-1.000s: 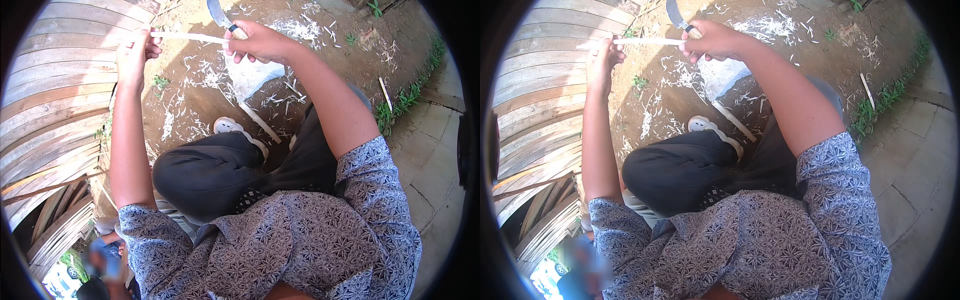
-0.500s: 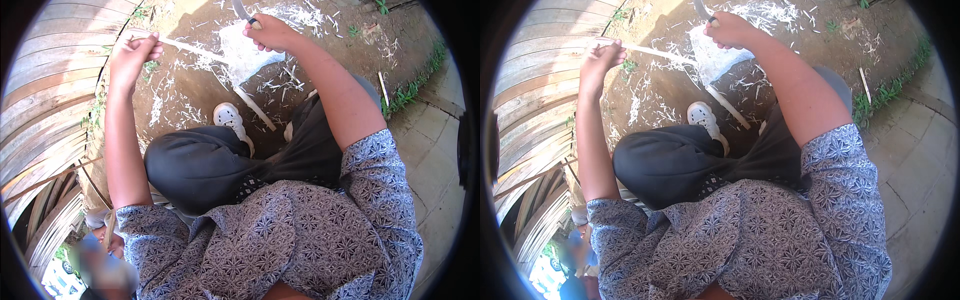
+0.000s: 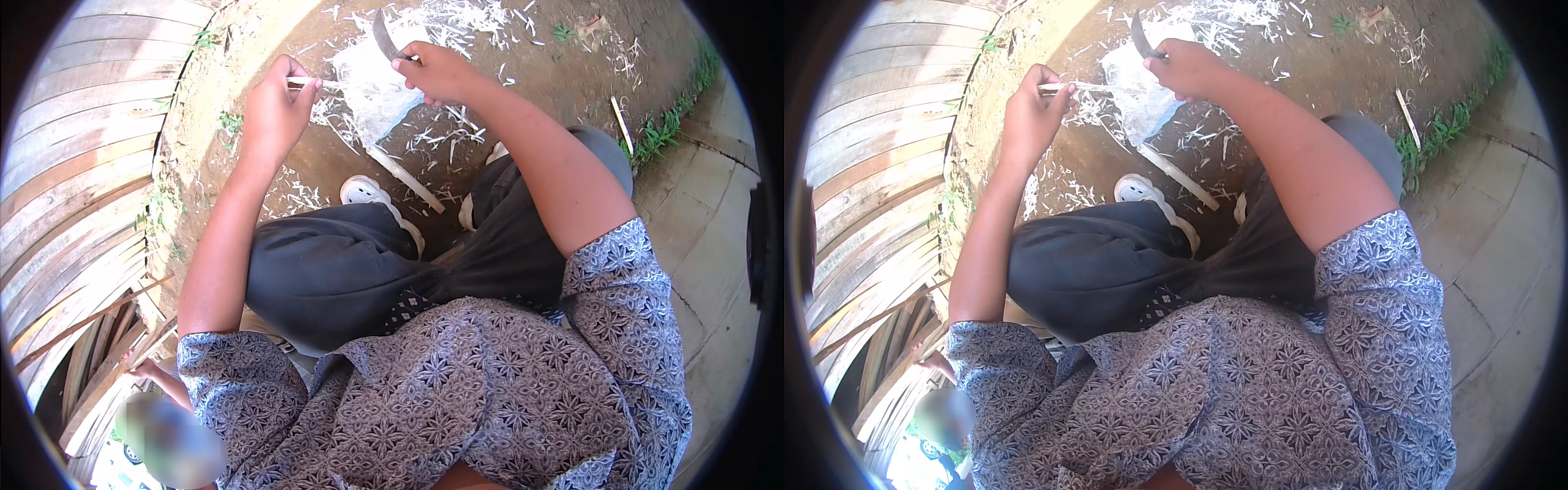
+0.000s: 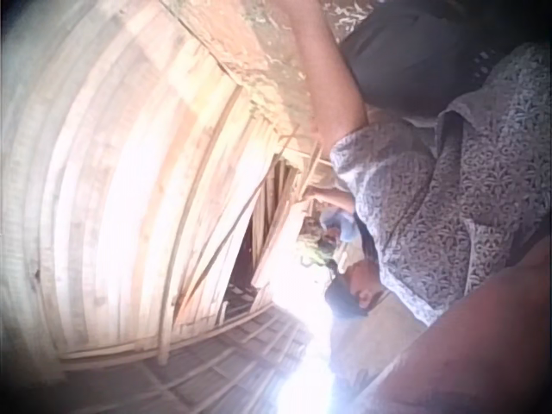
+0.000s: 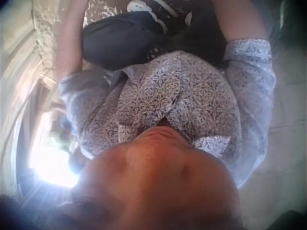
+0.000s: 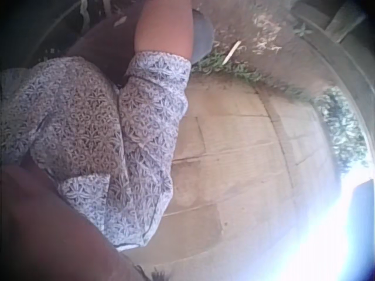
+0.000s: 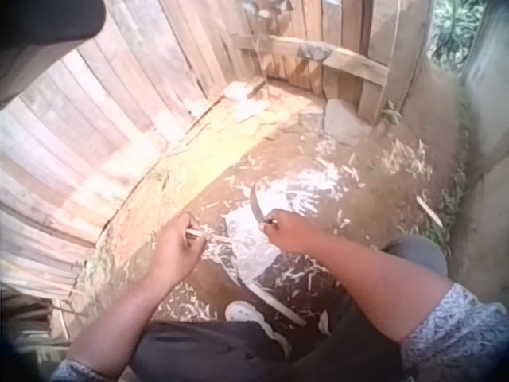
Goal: The person sits on the ground and uses a knife to shave thin strips from a piece of bamboo. They hold the bamboo in their left hand and scrape the knife along its length, creating a pile of shavings on the ground.
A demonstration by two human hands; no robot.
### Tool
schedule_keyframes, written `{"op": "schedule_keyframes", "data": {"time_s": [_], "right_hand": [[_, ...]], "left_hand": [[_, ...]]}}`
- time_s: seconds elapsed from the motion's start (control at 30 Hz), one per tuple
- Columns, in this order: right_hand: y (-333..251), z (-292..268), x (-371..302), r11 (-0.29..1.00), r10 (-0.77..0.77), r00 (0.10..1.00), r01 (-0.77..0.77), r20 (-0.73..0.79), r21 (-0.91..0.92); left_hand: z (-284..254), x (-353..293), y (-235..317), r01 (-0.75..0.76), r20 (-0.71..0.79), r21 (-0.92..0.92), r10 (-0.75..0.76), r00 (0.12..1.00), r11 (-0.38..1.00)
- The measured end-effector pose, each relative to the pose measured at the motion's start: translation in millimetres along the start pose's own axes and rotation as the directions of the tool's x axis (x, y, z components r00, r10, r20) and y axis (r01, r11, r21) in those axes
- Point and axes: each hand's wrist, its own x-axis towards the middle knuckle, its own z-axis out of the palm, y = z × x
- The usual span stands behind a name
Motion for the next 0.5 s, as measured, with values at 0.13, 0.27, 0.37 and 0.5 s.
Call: {"op": "schedule_keyframes", "data": {"time_s": [0.13,0.27,0.37,0.5], "right_hand": [[16,4,8,1.000,0.012,1.000,-0.012,-0.008,0.024],[27,16,6,0.999,0.045,0.995,-0.045,0.088,0.004],[29,22,-3,0.997,0.075,0.979,-0.079,0.188,0.015],[34,30,-11,0.998,0.033,0.978,-0.042,0.205,0.041]], "left_hand": [[-18,-12,29,-0.058,0.130,0.400,0.006,0.991,0.915],[-31,-30,40,-0.121,0.222,0.583,-0.015,0.975,0.803],[-32,-37,50,-0.101,0.247,0.590,-0.060,0.967,0.801],[-27,-41,48,-0.075,0.169,0.562,-0.026,0.985,0.824]]}}
